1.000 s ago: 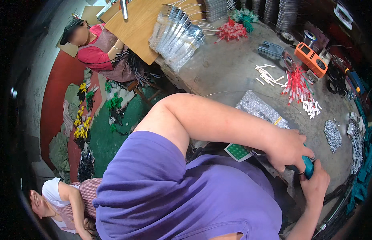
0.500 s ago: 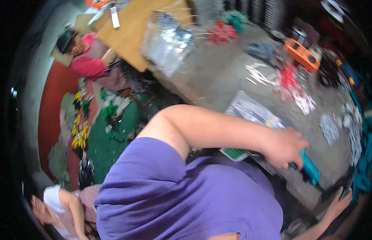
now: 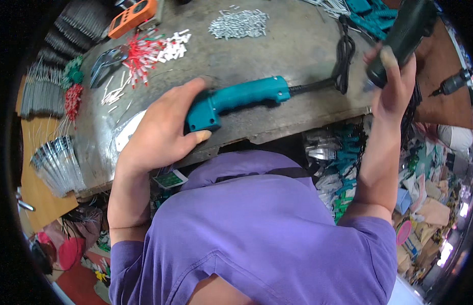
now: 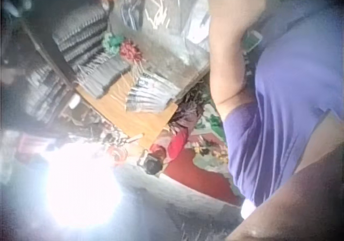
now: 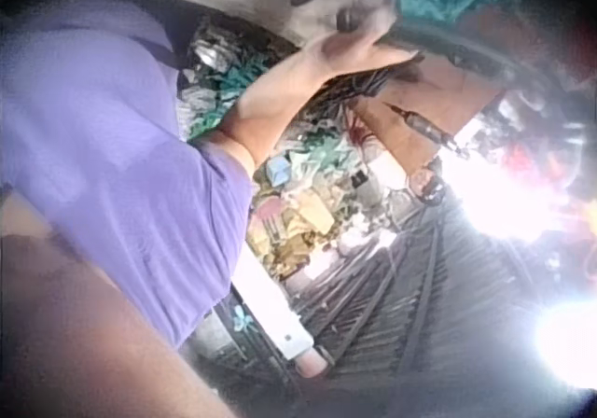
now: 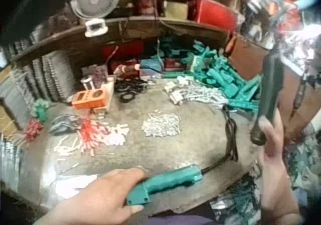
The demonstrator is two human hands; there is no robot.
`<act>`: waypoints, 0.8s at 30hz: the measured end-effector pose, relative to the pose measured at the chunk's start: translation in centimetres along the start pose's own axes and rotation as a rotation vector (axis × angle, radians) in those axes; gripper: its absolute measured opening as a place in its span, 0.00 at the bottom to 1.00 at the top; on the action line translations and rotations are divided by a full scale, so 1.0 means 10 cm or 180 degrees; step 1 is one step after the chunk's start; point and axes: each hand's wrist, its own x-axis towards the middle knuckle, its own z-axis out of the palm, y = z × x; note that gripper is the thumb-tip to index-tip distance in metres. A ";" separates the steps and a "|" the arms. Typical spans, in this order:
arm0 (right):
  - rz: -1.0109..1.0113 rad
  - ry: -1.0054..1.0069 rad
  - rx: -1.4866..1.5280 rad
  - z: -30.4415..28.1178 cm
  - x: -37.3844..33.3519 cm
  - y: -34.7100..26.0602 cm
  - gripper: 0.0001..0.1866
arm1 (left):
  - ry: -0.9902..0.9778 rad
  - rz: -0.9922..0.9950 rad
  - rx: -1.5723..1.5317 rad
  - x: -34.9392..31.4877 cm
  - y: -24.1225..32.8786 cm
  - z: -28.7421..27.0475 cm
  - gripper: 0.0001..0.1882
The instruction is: Assembling a handheld electronic tool by soldering wires and installing a motor into a green housing.
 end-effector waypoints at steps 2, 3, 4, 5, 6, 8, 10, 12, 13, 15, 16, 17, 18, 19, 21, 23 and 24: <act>-0.0078 -0.0461 0.0991 0.51 0.01 -0.03 0.18 | 0.0074 -0.0178 0.0162 -0.05 -0.04 0.01 0.36; 0.0030 -0.0654 0.1438 0.67 0.01 -0.08 0.15 | 0.0066 -0.0131 0.0121 -0.06 -0.03 0.00 0.36; -0.0112 -0.1000 0.1490 0.75 -0.01 -0.08 0.16 | -0.0008 -0.0144 0.0259 -0.04 -0.02 0.00 0.35; -0.0209 -0.1226 0.1249 0.77 -0.05 -0.04 0.22 | -0.0080 -0.0183 0.0418 -0.03 -0.01 -0.01 0.34; -0.0163 -0.1287 0.1287 0.81 -0.07 -0.06 0.21 | -0.0100 -0.0144 0.0394 0.01 -0.01 0.00 0.34; -0.0095 -0.1346 0.1333 0.90 -0.11 -0.11 0.21 | -0.0187 -0.0240 0.0403 0.02 0.02 -0.01 0.32; -0.0311 -0.1584 0.1103 0.97 -0.13 -0.11 0.21 | -0.0172 -0.0225 0.0449 0.02 0.03 -0.01 0.32; -0.0350 -0.1579 0.1013 1.03 -0.19 -0.07 0.21 | -0.0148 -0.0212 0.0499 0.02 0.04 -0.01 0.32; -0.0397 -0.1588 0.0937 1.05 -0.21 -0.06 0.21 | -0.0160 -0.0191 0.0538 0.03 0.04 -0.01 0.32; -0.0374 -0.1543 0.0797 1.07 -0.21 -0.07 0.23 | -0.0173 -0.0173 0.0564 0.04 0.05 0.00 0.32; -0.0406 -0.1628 0.0783 1.09 -0.21 -0.07 0.23 | -0.0162 -0.0185 0.0614 0.04 0.05 0.00 0.32; -0.0440 -0.1713 0.0771 1.11 -0.21 -0.06 0.22 | -0.0150 -0.0198 0.0665 0.04 0.05 0.00 0.32; -0.0431 -0.1719 0.0774 1.14 -0.20 -0.05 0.22 | -0.0152 -0.0207 0.0660 0.04 0.04 -0.01 0.32; -0.0419 -0.1822 0.0893 1.15 -0.19 -0.04 0.23 | -0.0159 -0.0218 0.0636 0.04 0.04 -0.01 0.32; -0.0401 -0.1934 0.1011 1.15 -0.18 -0.02 0.23 | -0.0160 -0.0236 0.0604 0.04 0.04 -0.01 0.32; -0.0346 -0.2078 0.1272 1.11 -0.16 0.04 0.25 | -0.0171 -0.0263 0.0544 0.04 0.05 -0.02 0.32; -0.0355 -0.2097 0.1278 1.09 -0.14 0.07 0.25 | -0.0151 -0.0273 0.0550 0.04 0.05 -0.01 0.32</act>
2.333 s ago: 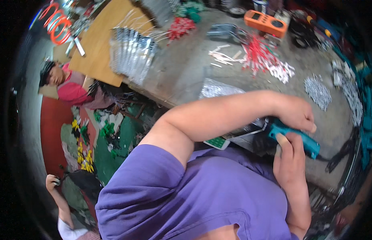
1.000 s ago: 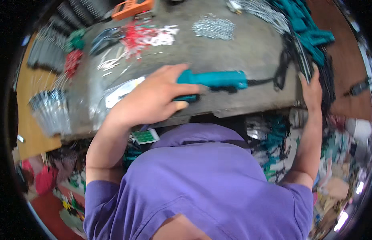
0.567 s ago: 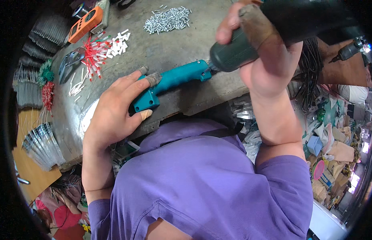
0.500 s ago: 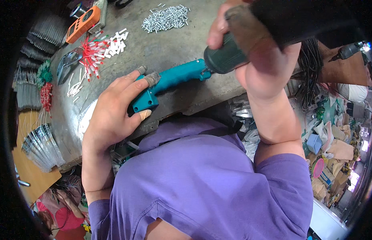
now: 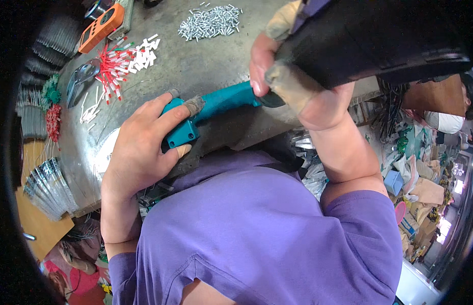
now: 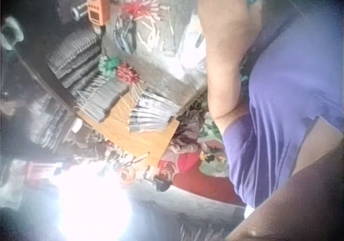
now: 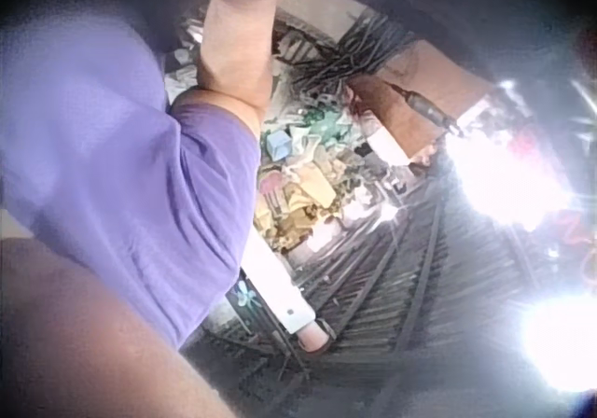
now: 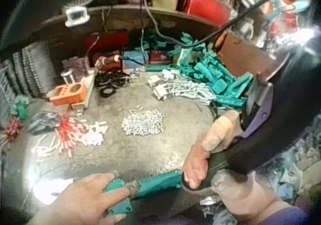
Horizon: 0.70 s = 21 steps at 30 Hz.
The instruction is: Assembling a handheld electronic tool by soldering wires and installing a motor into a green housing.
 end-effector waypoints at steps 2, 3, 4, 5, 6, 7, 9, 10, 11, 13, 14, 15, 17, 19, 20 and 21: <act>0.0007 -0.0201 0.0278 -0.06 -0.01 0.03 0.31 | 0.0090 0.0079 0.0102 -0.01 0.01 0.02 0.32; -0.0005 -0.0214 0.0285 -0.08 0.04 0.03 0.31 | 0.0102 0.0069 0.0114 -0.01 0.02 0.02 0.32; 0.0051 -0.0408 0.0282 -0.09 0.12 0.02 0.32 | 0.0079 0.0030 0.0088 -0.01 0.02 0.01 0.32; 0.0106 -0.0599 0.0278 -0.08 0.16 0.02 0.32 | 0.0055 -0.0009 0.0062 0.00 0.02 0.01 0.32; 0.0157 -0.0320 0.0382 -0.01 0.13 -0.01 0.33 | 0.0052 -0.0012 0.0073 -0.01 0.02 0.01 0.32; 0.0151 -0.0327 0.0400 -0.03 0.16 -0.03 0.33 | 0.0057 -0.0027 0.0066 -0.02 0.01 0.01 0.31; -0.0165 -0.0511 0.0373 -0.12 0.26 -0.16 0.32 | 0.0048 -0.0042 0.0044 -0.02 0.02 0.04 0.31; -0.0220 -0.0604 0.0144 -0.17 0.30 -0.21 0.32 | 0.0063 -0.0043 0.0039 -0.01 0.03 0.03 0.31; -0.0225 -0.0594 0.0146 -0.14 0.29 -0.19 0.32 | 0.0078 -0.0043 0.0031 -0.01 0.03 0.03 0.31; 0.0418 0.0768 0.1320 -0.04 0.23 -0.07 0.20 | 0.0078 -0.0005 0.0055 0.01 0.02 0.04 0.31; -0.0101 0.0697 0.1054 -0.05 0.23 0.08 0.21 | 0.0081 0.0000 0.0081 0.00 0.02 0.05 0.32; -0.0097 0.0696 0.1060 -0.11 0.20 0.13 0.21 | 0.0080 -0.0007 0.0080 0.01 0.02 0.04 0.32; 0.0355 0.0388 0.1203 -0.19 0.17 0.16 0.22 | 0.0114 0.0020 0.0059 0.00 0.03 0.03 0.31; 0.0074 0.0260 0.1225 -0.15 0.24 0.25 0.22 | 0.0110 0.0016 0.0059 0.00 0.01 0.02 0.31; -0.0221 0.0132 0.1242 -0.11 0.28 0.28 0.22 | 0.0108 0.0020 0.0069 0.00 0.00 0.02 0.31; -0.0209 0.0130 0.1241 -0.08 0.31 0.29 0.22 | 0.0109 0.0016 0.0058 0.00 -0.03 0.02 0.31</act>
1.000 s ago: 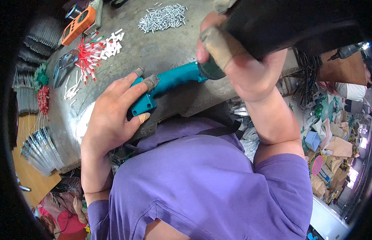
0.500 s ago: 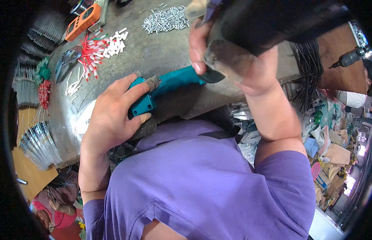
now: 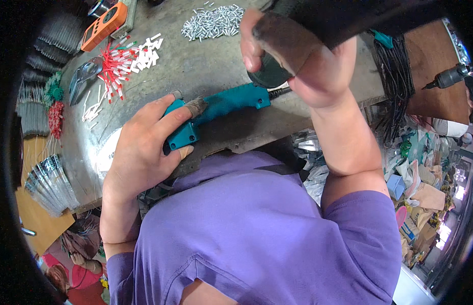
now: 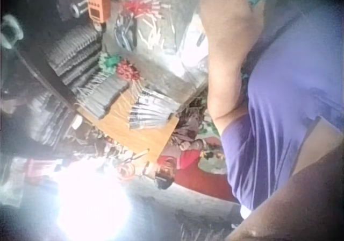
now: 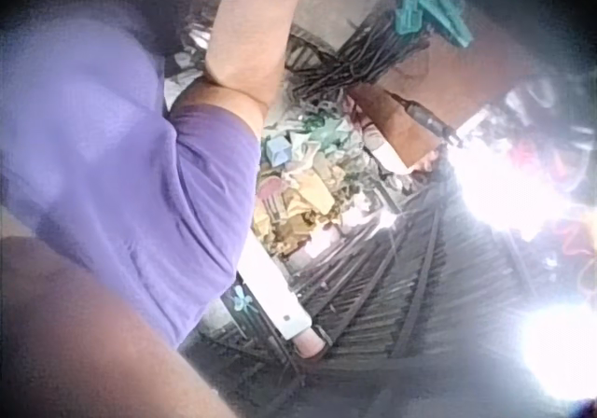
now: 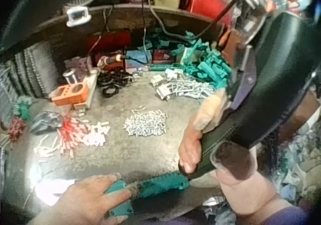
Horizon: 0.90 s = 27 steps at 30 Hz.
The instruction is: Assembling a handheld electronic tool by soldering wires and installing a motor into a green housing.
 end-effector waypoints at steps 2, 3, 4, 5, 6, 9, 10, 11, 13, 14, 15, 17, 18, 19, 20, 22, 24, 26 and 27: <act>0.0289 0.0124 0.0287 0.06 0.02 -0.04 0.23 | 0.0003 -0.0001 0.0050 0.00 0.03 -0.01 0.32; 0.0269 -0.0033 0.0305 0.00 0.03 -0.04 0.23 | 0.0015 -0.0007 0.0071 0.00 0.06 -0.02 0.32; 0.0283 -0.0052 0.0314 -0.02 0.00 -0.02 0.23 | 0.0029 0.0022 0.0076 0.00 0.05 -0.01 0.31; 0.0473 0.0061 0.0402 -0.05 -0.03 -0.02 0.24 | 0.0043 0.0054 0.0087 0.00 0.04 0.00 0.31; 0.0658 0.0172 0.0488 -0.05 -0.04 -0.02 0.25 | 0.0062 0.0040 0.0095 0.01 0.04 0.00 0.31; 0.0802 0.0455 0.0240 0.18 0.07 -0.09 0.25 | 0.0123 -0.0011 -0.0069 -0.03 0.03 0.05 0.32; 0.0854 0.0595 0.0098 0.29 0.14 -0.15 0.25 | 0.0116 -0.0080 -0.0013 -0.03 0.04 0.07 0.32; 0.0906 0.0736 -0.0043 0.38 0.18 -0.18 0.26 | 0.0106 -0.0152 0.0042 -0.04 0.05 0.08 0.32; 0.0766 0.0555 -0.0429 0.45 0.19 -0.19 0.24 | 0.0156 -0.0251 0.0003 -0.07 0.09 0.10 0.31; 0.0533 0.0254 -0.0719 0.42 0.17 -0.30 0.22 | 0.0189 -0.0244 -0.0046 -0.04 0.15 0.09 0.31; 0.0276 -0.0734 -0.1554 0.17 0.13 -0.47 0.32 | 0.0218 -0.0207 -0.0040 -0.01 0.20 0.09 0.31; 0.0147 -0.1103 -0.0489 0.56 0.16 -0.25 0.32 | 0.0207 -0.0403 -0.0095 -0.07 0.15 0.12 0.27; 0.0193 -0.1066 -0.0335 0.70 0.15 -0.18 0.32 | 0.0235 -0.0404 -0.0092 -0.07 0.14 0.11 0.27; 0.0179 -0.1099 -0.0345 0.75 0.15 -0.11 0.32 | 0.0043 -0.0462 -0.0165 -0.05 0.12 0.09 0.25; 0.0166 -0.1062 -0.0461 0.79 0.13 -0.03 0.31 | -0.0149 -0.0518 -0.0239 -0.02 0.11 0.07 0.23; 0.0160 -0.1068 -0.0537 0.88 0.10 0.10 0.30 | 0.0008 -0.0460 -0.0157 -0.02 0.05 0.08 0.22; 0.0576 -0.0053 -0.0973 1.06 0.00 0.15 0.28 | 0.0136 -0.0473 -0.0091 -0.03 0.01 0.14 0.21; 0.0572 -0.0197 -0.1277 1.09 0.01 0.17 0.25 | 0.0499 -0.0307 -0.0355 -0.08 -0.02 0.14 0.26; 0.1052 -0.0230 -0.0697 1.00 -0.07 0.14 0.22 | 0.0162 -0.0272 -0.0303 -0.07 -0.02 0.13 0.23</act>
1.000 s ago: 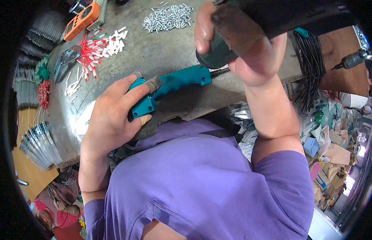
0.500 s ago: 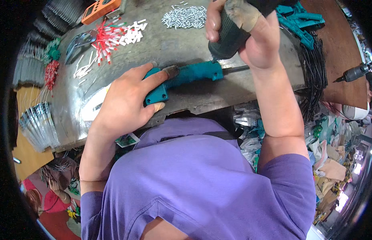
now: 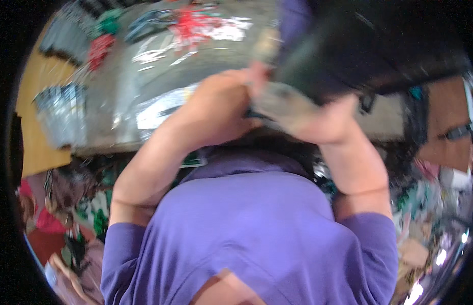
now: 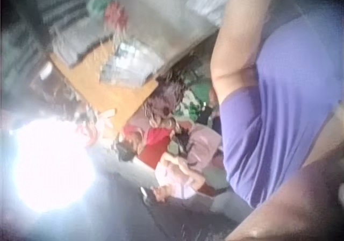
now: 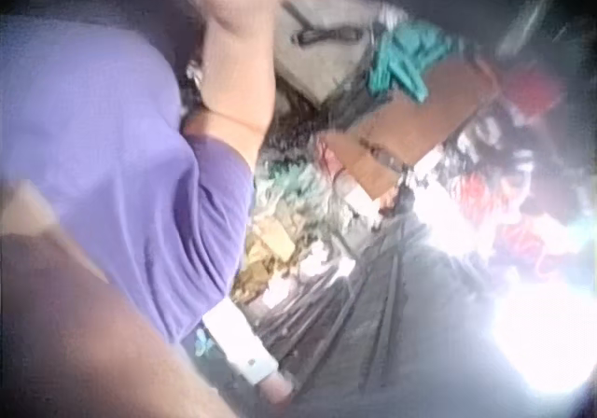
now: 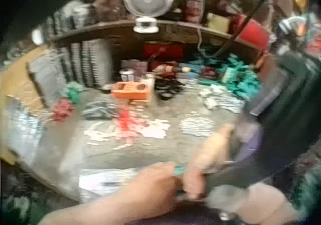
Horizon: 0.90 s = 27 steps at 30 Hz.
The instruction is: Assembling a handheld electronic tool by soldering wires and installing a motor into a green housing.
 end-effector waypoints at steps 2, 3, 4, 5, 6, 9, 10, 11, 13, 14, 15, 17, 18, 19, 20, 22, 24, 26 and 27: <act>0.0759 -0.0074 0.0230 -0.24 -0.11 0.07 0.24 | -0.0680 0.0026 0.0041 0.08 0.01 -0.16 0.22; 0.1100 0.0001 -0.0090 -0.39 -0.18 0.17 0.28 | -0.0496 0.0227 -0.0082 0.06 -0.06 -0.12 0.22; 0.0913 -0.0148 -0.0127 -0.37 -0.12 0.17 0.28 | -0.0407 0.0306 -0.0199 0.06 -0.12 -0.07 0.23; 0.0583 -0.0327 0.0104 -0.53 -0.11 0.25 0.26 | -0.0338 0.0435 -0.0142 0.11 -0.15 0.03 0.24; 0.0190 0.0002 -0.0093 -0.24 -0.02 0.15 0.27 | -0.0391 0.0290 0.0060 0.02 -0.11 -0.02 0.24; -0.0267 -0.0156 -0.0010 -0.24 -0.03 0.19 0.34 | -0.0342 0.0410 0.0305 0.04 -0.09 0.02 0.25; -0.0186 -0.0113 -0.0010 -0.20 0.00 0.19 0.35 | -0.0304 0.0338 0.0345 0.07 -0.11 0.07 0.25; -0.0090 -0.0089 0.0000 -0.12 0.06 0.16 0.35 | -0.0262 0.0332 0.0359 0.06 -0.14 0.10 0.25; -0.0116 0.0302 -0.0252 0.01 0.08 0.10 0.36 | -0.0197 0.0267 0.0415 -0.01 -0.18 0.11 0.25; -0.0218 0.0145 -0.0311 -0.14 0.07 -0.03 0.35 | -0.0085 0.0433 0.0336 0.02 -0.16 0.10 0.26; -0.0256 0.0145 -0.0328 -0.19 0.06 -0.11 0.35 | 0.0021 0.0601 0.0254 0.04 -0.14 0.08 0.27; -0.0643 -0.0187 0.0056 -0.21 0.11 -0.16 0.34 | -0.0025 0.0574 0.0279 0.07 -0.13 0.05 0.28; -0.0596 -0.0049 -0.0126 -0.13 0.12 -0.10 0.34 | -0.0079 0.0511 0.0258 0.07 -0.12 0.06 0.28; -0.0553 0.0057 -0.0284 -0.02 0.16 0.01 0.34 | -0.0115 0.0412 0.0250 0.06 -0.15 0.05 0.28; -0.0431 0.0032 -0.0272 0.01 0.16 0.11 0.34 | -0.0086 0.0362 0.0283 0.05 -0.17 0.06 0.28; -0.0523 -0.0071 -0.0238 0.00 0.14 0.18 0.33 | -0.0072 0.0319 0.0171 0.04 -0.17 0.07 0.27; -0.0562 -0.0173 -0.0197 -0.05 0.11 0.15 0.31 | -0.0137 0.0326 0.0243 0.09 -0.11 0.03 0.27; -0.0494 -0.0157 -0.0144 -0.04 0.12 0.24 0.30 | -0.0187 0.0163 0.0334 0.07 -0.14 0.04 0.27; -0.0440 -0.0093 -0.0153 -0.03 0.10 0.28 0.30 | -0.0188 0.0183 0.0312 0.11 -0.16 0.10 0.27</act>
